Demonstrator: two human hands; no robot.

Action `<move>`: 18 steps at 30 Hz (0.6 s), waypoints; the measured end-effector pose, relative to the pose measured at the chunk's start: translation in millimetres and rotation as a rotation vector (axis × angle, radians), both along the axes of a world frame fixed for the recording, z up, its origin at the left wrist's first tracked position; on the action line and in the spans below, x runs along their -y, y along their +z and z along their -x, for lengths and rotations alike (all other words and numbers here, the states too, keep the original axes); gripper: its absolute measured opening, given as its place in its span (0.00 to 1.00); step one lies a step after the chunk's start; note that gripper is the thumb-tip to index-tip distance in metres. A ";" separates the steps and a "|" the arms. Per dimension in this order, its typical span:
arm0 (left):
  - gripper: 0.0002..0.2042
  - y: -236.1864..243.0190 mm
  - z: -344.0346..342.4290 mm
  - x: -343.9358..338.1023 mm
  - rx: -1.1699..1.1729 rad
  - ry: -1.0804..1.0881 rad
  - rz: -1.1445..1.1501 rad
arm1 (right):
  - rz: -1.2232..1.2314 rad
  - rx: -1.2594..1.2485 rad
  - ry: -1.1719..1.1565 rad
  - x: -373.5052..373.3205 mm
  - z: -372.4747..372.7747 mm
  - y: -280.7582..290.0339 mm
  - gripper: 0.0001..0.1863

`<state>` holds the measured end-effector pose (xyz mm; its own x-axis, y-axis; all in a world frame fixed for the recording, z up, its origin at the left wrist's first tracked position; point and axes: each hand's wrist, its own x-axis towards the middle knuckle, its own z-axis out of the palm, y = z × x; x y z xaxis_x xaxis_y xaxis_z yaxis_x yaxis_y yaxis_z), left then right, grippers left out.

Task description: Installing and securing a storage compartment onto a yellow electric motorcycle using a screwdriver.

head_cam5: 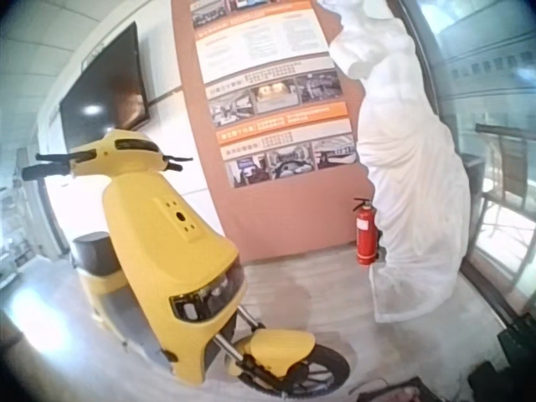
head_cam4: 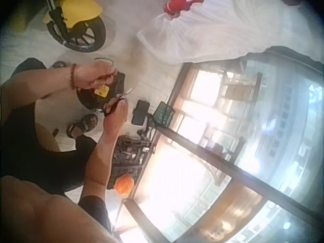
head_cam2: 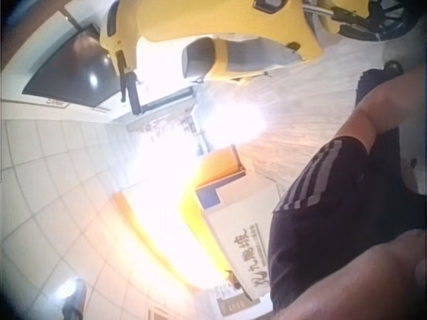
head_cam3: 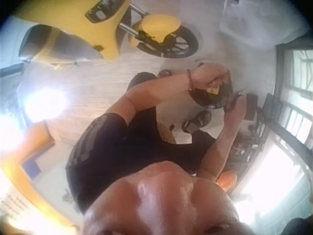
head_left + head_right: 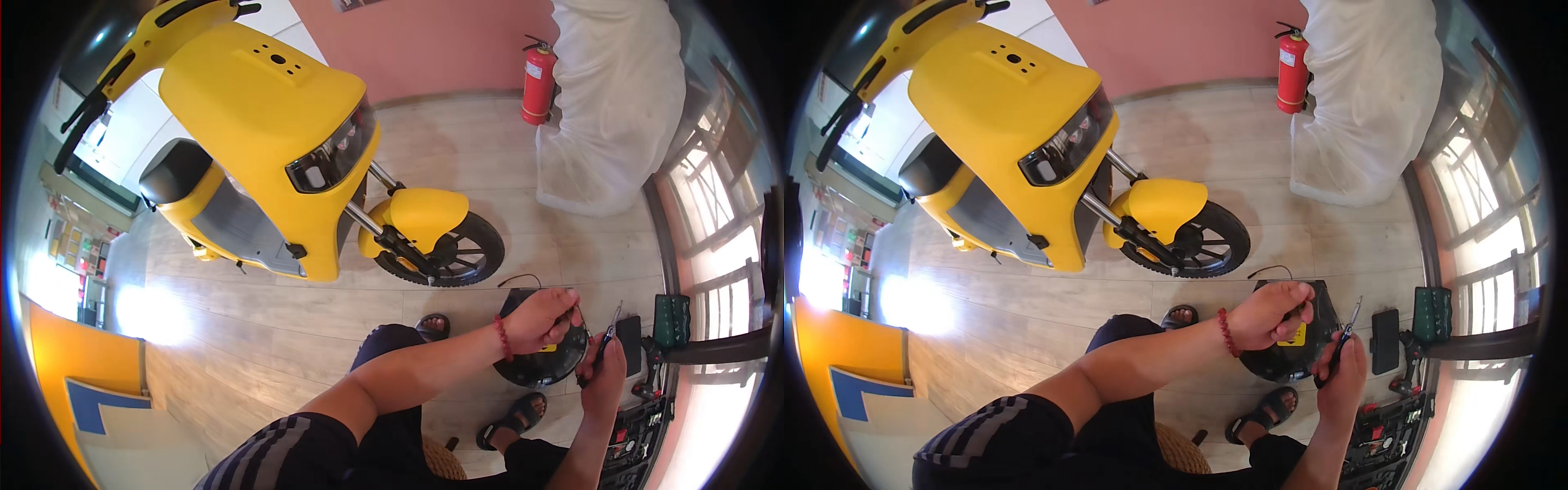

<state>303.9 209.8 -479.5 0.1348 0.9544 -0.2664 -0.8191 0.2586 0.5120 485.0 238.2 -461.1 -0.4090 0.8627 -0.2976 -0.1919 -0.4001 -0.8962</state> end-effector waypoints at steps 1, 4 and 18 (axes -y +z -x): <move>0.09 0.5 3.0 0.2 0.047 0.003 -0.014 | 0.009 -0.001 0.027 -0.1 0.7 0.1 0.13; 0.11 -0.2 8.9 0.4 0.095 0.020 -0.032 | 0.045 0.042 0.049 2.1 4.0 1.8 0.13; 0.05 -5.5 6.2 -2.5 0.009 0.065 0.022 | 0.008 0.078 0.068 5.2 4.6 -3.6 0.12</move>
